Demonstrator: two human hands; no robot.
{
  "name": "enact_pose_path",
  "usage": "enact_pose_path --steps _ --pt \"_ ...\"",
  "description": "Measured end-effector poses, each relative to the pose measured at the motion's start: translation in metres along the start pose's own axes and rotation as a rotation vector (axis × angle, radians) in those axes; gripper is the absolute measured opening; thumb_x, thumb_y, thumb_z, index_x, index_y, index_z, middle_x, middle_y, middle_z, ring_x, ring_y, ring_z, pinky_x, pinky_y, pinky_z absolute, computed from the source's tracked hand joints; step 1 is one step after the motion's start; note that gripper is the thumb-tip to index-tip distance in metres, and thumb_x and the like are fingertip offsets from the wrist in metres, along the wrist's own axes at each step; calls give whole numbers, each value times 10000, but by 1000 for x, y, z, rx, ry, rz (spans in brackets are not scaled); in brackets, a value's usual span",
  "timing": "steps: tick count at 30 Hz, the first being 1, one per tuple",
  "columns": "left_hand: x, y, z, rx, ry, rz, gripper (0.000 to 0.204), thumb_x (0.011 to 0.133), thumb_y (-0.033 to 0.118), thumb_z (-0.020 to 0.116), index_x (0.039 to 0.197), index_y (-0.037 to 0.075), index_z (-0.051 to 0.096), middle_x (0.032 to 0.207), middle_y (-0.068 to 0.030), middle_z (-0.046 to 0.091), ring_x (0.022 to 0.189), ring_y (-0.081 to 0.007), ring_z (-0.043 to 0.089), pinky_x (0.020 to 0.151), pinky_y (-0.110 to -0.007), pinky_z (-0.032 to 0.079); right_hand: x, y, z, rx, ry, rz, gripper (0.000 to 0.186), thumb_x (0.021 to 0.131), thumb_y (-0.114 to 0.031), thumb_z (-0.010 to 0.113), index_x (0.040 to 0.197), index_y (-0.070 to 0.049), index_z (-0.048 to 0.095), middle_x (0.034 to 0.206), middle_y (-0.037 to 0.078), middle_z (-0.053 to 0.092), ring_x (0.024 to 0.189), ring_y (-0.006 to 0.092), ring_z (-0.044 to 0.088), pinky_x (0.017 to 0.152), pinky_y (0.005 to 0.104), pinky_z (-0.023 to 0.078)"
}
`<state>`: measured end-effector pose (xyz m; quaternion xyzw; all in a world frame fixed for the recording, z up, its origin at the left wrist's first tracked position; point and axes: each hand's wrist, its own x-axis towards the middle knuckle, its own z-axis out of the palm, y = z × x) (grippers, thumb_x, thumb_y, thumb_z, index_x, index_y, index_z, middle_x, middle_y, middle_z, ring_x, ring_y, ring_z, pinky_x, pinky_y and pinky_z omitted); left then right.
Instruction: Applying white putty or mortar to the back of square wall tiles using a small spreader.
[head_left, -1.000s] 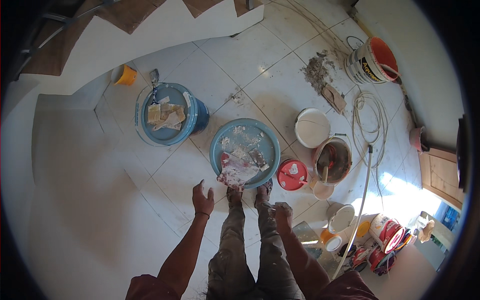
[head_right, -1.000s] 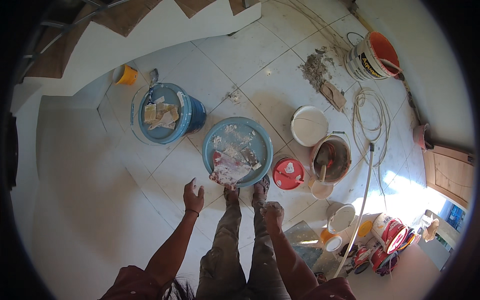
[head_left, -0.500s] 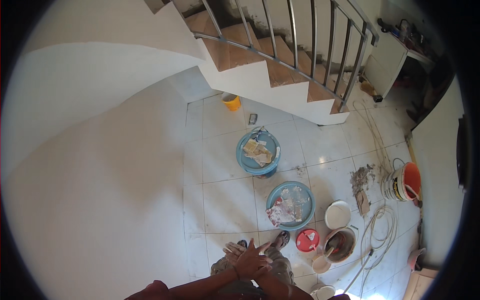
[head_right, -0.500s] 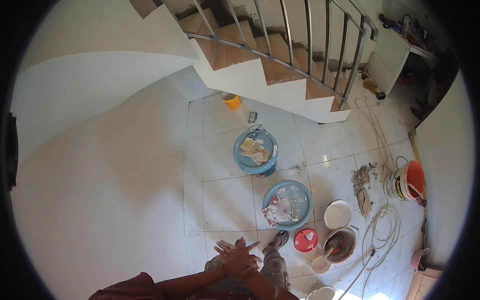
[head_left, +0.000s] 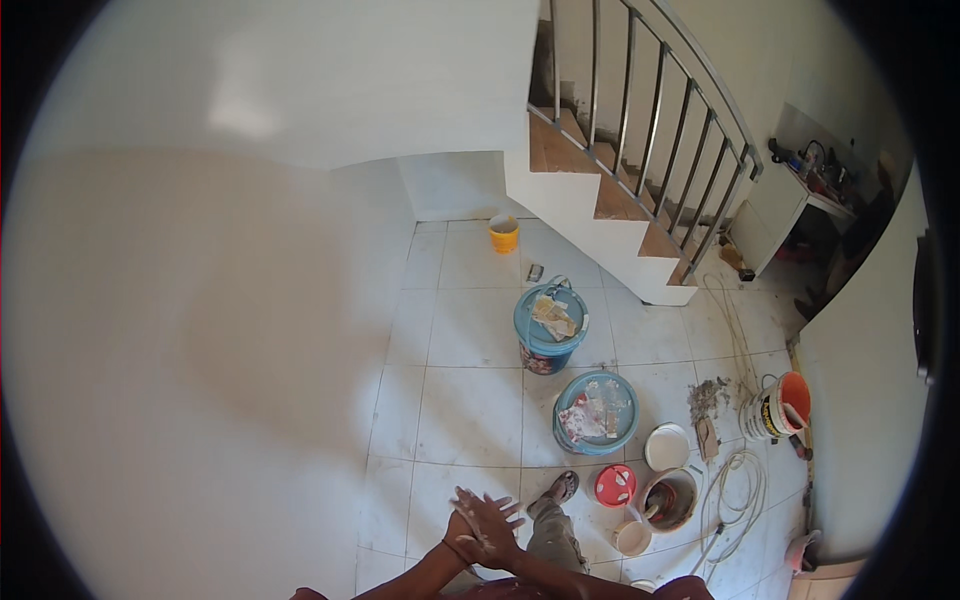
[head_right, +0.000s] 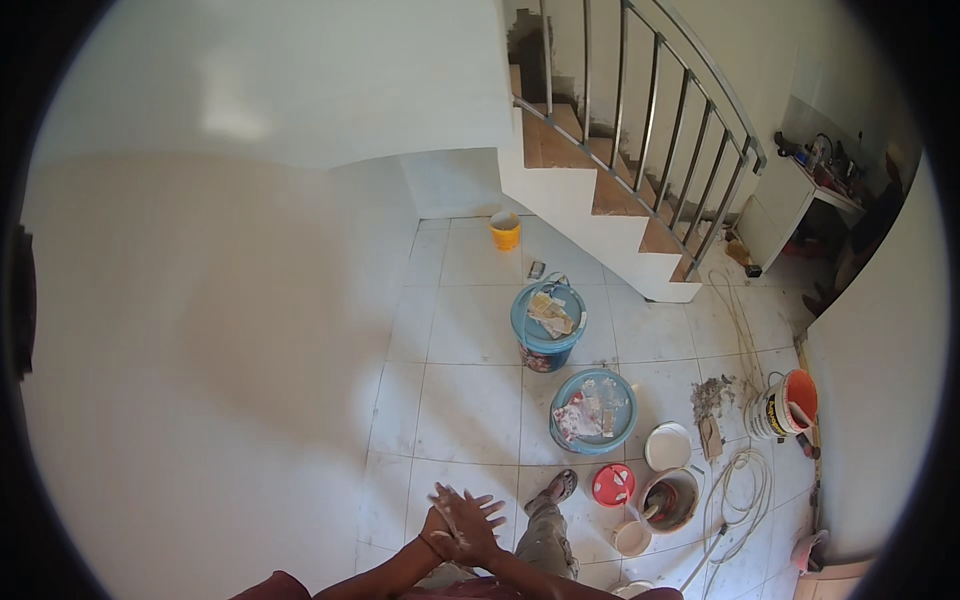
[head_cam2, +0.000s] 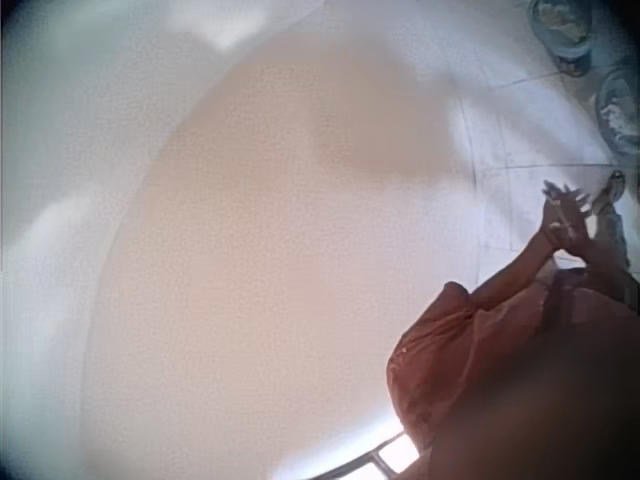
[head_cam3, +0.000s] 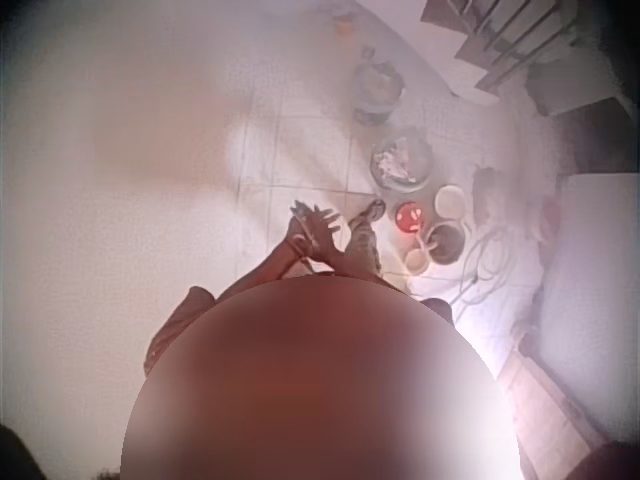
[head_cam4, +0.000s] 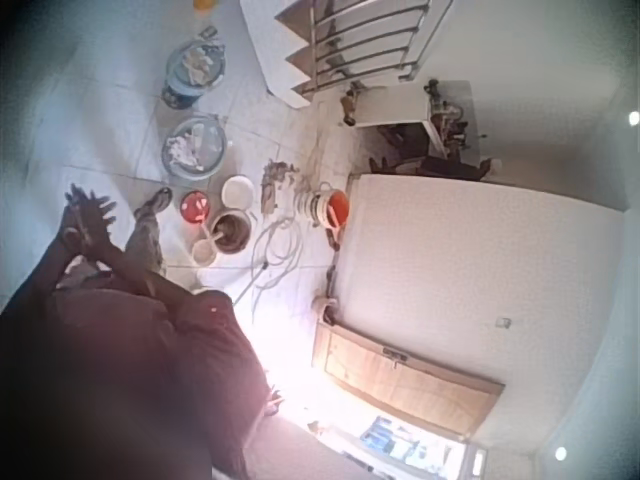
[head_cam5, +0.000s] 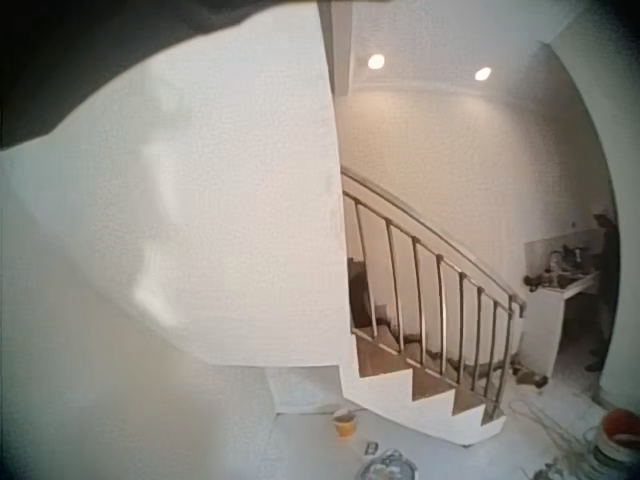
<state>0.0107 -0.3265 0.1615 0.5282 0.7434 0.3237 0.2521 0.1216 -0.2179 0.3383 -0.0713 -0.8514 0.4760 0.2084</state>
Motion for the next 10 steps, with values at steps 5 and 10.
enact_pose_path --steps 5,10 --pt "-64 174 -218 -1368 144 -406 761 1101 674 297 1578 122 513 1661 -149 492 1593 -333 348 1296 -590 222 -47 -53 57 -274 -165 144 773 1052 -514 611 1636 -43 428 1758 238 260 1599 473 290 1249 713 227" --pt "-127 177 -286 -169 -298 312 686 1073 600 486 1582 142 528 1541 -183 613 1563 -371 420 1330 -599 139 -42 -85 130 -431 -1007 159 823 1026 -590 635 1695 -204 353 1755 206 297 1625 495 206 1281 729 128"
